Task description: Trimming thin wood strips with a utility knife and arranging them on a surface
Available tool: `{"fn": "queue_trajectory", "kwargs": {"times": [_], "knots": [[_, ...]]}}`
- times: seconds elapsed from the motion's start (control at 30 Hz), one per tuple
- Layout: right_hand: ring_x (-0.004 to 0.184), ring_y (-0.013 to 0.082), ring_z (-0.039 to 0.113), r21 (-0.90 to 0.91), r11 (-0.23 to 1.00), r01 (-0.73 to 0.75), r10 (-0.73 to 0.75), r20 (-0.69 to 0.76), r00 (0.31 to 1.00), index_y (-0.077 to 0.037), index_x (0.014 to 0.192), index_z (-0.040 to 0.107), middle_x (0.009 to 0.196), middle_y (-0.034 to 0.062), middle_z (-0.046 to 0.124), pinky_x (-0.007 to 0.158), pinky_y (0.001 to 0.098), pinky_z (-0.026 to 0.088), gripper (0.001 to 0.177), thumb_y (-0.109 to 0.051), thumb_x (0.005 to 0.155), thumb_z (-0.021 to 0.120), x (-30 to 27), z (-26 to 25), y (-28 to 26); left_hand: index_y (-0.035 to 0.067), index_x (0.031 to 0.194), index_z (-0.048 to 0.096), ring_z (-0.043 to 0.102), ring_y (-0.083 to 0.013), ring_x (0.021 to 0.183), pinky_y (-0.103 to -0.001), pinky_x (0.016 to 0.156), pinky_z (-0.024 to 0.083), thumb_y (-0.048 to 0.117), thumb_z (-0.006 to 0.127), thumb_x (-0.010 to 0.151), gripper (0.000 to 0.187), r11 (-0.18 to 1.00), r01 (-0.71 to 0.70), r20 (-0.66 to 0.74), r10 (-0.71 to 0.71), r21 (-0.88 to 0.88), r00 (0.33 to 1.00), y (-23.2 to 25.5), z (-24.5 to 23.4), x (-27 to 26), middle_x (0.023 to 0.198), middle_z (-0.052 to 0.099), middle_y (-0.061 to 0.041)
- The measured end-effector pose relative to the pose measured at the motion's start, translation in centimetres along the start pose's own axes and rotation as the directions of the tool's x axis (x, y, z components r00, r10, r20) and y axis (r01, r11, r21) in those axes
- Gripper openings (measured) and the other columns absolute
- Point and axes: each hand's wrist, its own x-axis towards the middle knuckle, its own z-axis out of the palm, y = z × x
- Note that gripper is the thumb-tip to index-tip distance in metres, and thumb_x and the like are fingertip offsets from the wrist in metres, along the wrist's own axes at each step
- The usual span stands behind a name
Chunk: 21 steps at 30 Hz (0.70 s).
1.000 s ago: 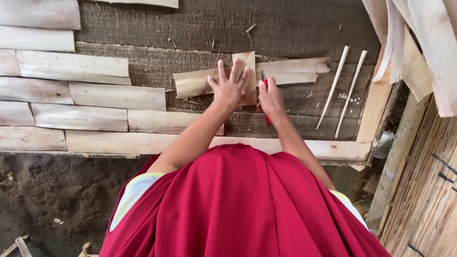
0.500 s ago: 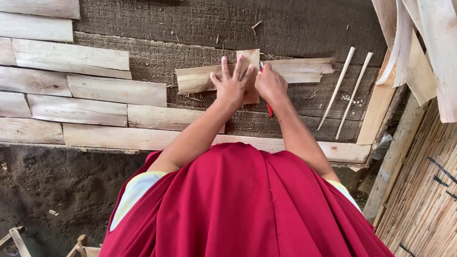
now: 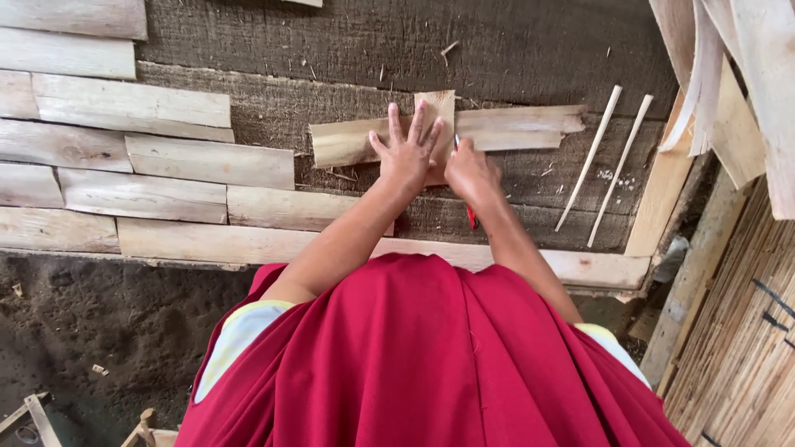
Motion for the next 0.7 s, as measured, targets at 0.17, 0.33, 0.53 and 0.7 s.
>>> {"fn": "queue_trajectory", "kwargs": {"times": [0.17,0.33,0.53,0.7], "knots": [[0.112,0.0521,0.065,-0.058,0.997,-0.046,0.050,0.061,0.997,0.001,0.130,0.046,0.114,0.0331,0.066,0.098,0.0617,0.045,0.041,-0.026,0.103,0.030,-6.1,-0.7,-1.8,0.031,0.164,0.020,-0.012,-0.0570,0.147,-0.088,0.102,0.021,0.042,0.066,0.101,0.080,1.000,-0.009,-0.038,0.010,0.022,0.999,-0.4,1.3,0.7,0.170,-0.009,-0.007],[0.114,0.0503,0.065,-0.144,0.988,-0.063,0.071,0.049,0.996,-0.006,0.126,0.049,0.116,0.0304,0.068,0.098,0.0599,0.047,0.042,-0.036,0.101,0.033,-3.0,0.6,1.8,0.030,0.164,0.021,-0.012,-0.0574,0.147,-0.088,0.102,0.021,0.042,0.067,0.100,0.080,1.000,-0.011,-0.058,0.011,0.010,0.998,-0.1,0.8,0.3,0.170,-0.008,-0.008],[0.108,0.0518,0.066,-0.097,0.994,-0.040,0.029,-0.115,0.993,-0.006,0.123,0.047,0.109,0.0321,0.069,0.095,0.0602,0.047,0.038,-0.035,0.104,0.031,0.4,-1.2,-0.2,0.031,0.165,0.019,-0.011,-0.0571,0.147,-0.087,0.102,0.021,0.033,0.064,0.103,0.077,1.000,-0.011,-0.016,0.011,0.023,1.000,-0.3,0.2,0.7,0.170,-0.010,-0.008],[0.097,0.0481,0.071,-0.081,0.997,0.003,-0.017,-0.165,0.986,-0.008,0.120,0.050,0.096,0.0274,0.071,0.087,0.0579,0.051,0.032,-0.030,0.104,0.032,2.8,-0.8,-0.3,0.033,0.165,0.013,-0.015,-0.0571,0.147,-0.088,0.102,0.018,0.032,0.065,0.102,0.081,1.000,-0.008,0.031,0.007,0.019,0.999,-0.6,1.2,1.1,0.170,-0.014,-0.006]]}}
